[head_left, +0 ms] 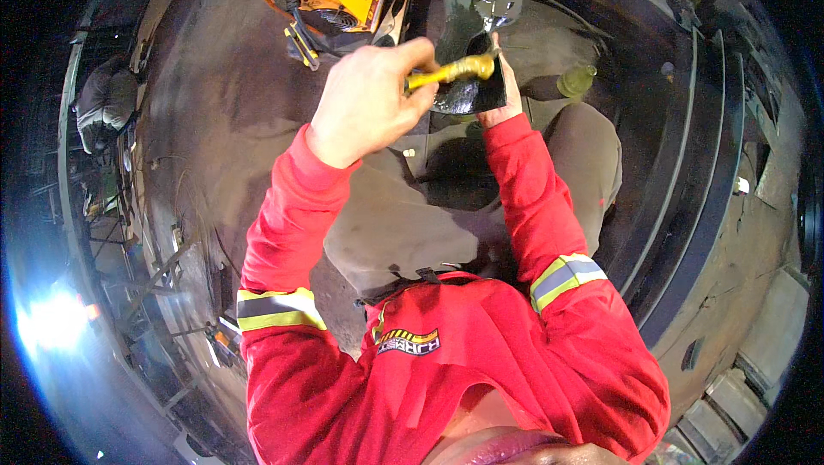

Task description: The person pours a yellow viscous liquid from a plastic bottle onto a dark metal sheet and spreads it evenly using a yellow brush. The person works in a workshop environment, handling the bottle and brush to coat the surface of the metal piece.

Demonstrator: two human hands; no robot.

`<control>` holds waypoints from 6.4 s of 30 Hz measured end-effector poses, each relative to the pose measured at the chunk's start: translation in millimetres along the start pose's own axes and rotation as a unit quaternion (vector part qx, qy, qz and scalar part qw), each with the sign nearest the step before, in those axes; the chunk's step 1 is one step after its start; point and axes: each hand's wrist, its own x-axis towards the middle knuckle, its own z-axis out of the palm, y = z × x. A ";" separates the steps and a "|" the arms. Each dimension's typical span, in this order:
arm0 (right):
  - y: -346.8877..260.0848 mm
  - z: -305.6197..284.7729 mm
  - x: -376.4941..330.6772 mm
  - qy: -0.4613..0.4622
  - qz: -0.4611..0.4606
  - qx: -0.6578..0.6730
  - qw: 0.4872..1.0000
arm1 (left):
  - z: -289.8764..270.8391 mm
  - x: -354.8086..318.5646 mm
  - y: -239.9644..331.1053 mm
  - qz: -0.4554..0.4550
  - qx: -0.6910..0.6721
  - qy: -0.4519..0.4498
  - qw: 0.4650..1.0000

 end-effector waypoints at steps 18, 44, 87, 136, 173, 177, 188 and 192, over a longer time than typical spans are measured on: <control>2.6 10.9 6.5 0.071 -0.049 -0.010 0.996 | -59.0 -53.4 -10.3 -0.182 0.097 -0.101 0.973; 9.4 12.4 -0.7 0.065 -0.027 -0.021 0.997 | -45.9 -57.1 2.6 -0.116 0.112 -0.016 0.987; 11.2 26.8 -101.8 0.194 0.026 -0.135 0.971 | -5.1 65.7 -58.6 0.023 0.081 -0.130 0.988; 14.6 21.4 -112.7 0.161 0.027 -0.051 0.985 | 27.6 135.5 -53.3 0.048 0.277 -0.081 0.956; 10.3 26.1 -131.8 0.200 0.044 -0.066 0.977 | 24.3 98.5 -39.3 0.064 0.296 -0.092 0.948; 11.3 14.7 -129.8 0.192 0.036 -0.056 0.979 | 36.2 73.1 -21.6 0.141 0.268 -0.164 0.939; 9.1 25.4 -127.0 0.199 0.044 -0.060 0.977 | 17.0 66.1 -6.3 0.137 0.164 -0.249 0.945; 8.1 24.9 -128.1 0.201 0.042 -0.071 0.976 | 31.4 94.6 -26.2 0.097 0.281 -0.107 0.949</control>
